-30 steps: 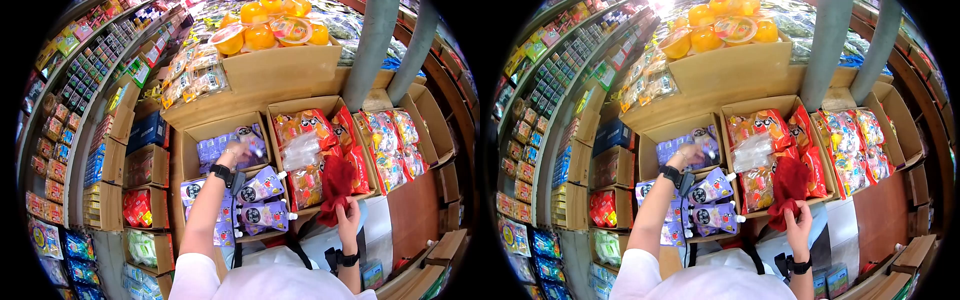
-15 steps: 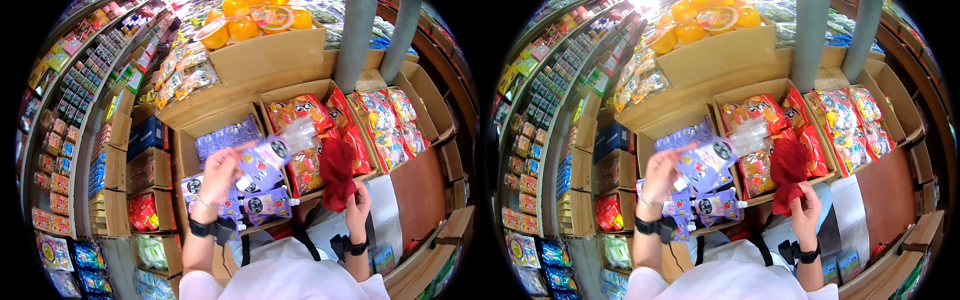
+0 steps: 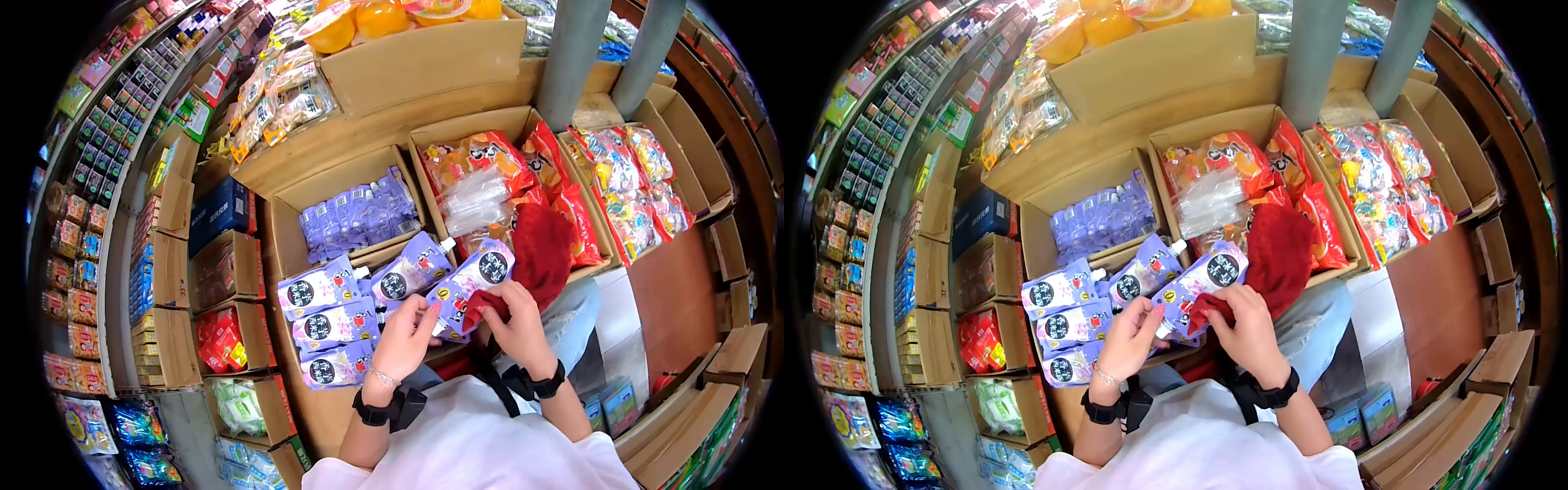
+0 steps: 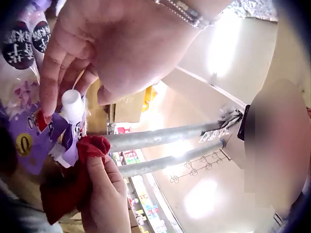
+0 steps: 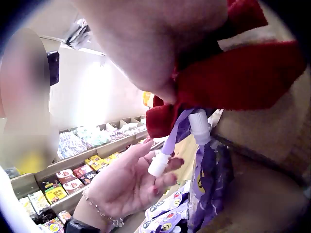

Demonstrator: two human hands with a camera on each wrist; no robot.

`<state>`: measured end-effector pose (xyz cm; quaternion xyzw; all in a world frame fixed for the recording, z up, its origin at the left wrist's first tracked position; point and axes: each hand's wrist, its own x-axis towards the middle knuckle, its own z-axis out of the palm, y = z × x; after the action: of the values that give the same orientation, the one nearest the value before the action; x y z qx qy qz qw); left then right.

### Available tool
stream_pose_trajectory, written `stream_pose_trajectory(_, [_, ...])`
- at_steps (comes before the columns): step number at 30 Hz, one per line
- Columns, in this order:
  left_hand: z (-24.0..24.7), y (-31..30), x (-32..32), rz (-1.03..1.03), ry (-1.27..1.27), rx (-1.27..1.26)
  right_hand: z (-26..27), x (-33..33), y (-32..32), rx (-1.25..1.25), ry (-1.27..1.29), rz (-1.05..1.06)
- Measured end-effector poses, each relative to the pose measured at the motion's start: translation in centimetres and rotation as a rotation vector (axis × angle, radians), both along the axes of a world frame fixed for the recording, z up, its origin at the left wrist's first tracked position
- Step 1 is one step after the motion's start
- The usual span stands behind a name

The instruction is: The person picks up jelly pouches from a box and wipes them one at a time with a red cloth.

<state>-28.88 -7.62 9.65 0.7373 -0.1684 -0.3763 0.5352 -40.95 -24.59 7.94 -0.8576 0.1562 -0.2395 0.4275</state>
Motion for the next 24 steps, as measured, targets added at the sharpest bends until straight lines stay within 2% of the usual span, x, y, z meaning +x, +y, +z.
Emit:
stream_pose_trajectory(3, [-0.7,1.1,-0.6,-0.088,0.169,0.017,0.0,0.1,0.2,0.0,-0.011,0.01])
stream_pose_trajectory(8, [-1.1,0.5,-1.6,-0.259,0.063,0.054,0.7,-0.2,0.0,-0.065,-0.015,0.18])
stream_pose_trajectory(11, [-1.2,0.6,-1.7,-0.349,-0.074,0.039,0.6,-0.4,-1.2,-0.09,0.009,0.059])
stream_pose_trajectory(13, [-1.9,1.0,-1.9,-0.305,-0.045,-0.029,-0.7,0.3,-2.3,-0.051,-0.072,-0.277])
stream_pose_trajectory(15, [-2.3,1.1,-1.9,-0.233,0.018,-0.093,-0.3,0.2,-3.2,0.028,-0.044,-0.297])
stream_pose_trajectory(17, [-2.0,0.8,-1.7,-0.223,-0.04,-0.09,1.1,0.1,-1.9,0.071,-0.068,-0.112])
stream_pose_trajectory(19, [-2.1,0.8,-1.9,-0.218,-0.053,-0.115,2.1,0.4,-0.5,0.01,-0.082,0.218])
stream_pose_trajectory(20, [-2.3,0.7,-2.0,-0.217,-0.043,-0.145,2.4,0.7,0.2,-0.012,-0.035,0.293])
stream_pose_trajectory(21, [-2.6,0.7,-2.1,-0.216,-0.033,-0.176,2.0,1.0,0.6,-0.052,-0.025,0.268])
stream_pose_trajectory(22, [-3.1,1.0,-1.8,-0.262,-0.042,-0.033,1.6,1.3,0.4,-0.079,-0.035,0.221])
stream_pose_trajectory(24, [-2.6,0.9,-1.7,-0.257,-0.048,-0.089,0.7,2.0,-0.3,-0.114,-0.053,0.055])
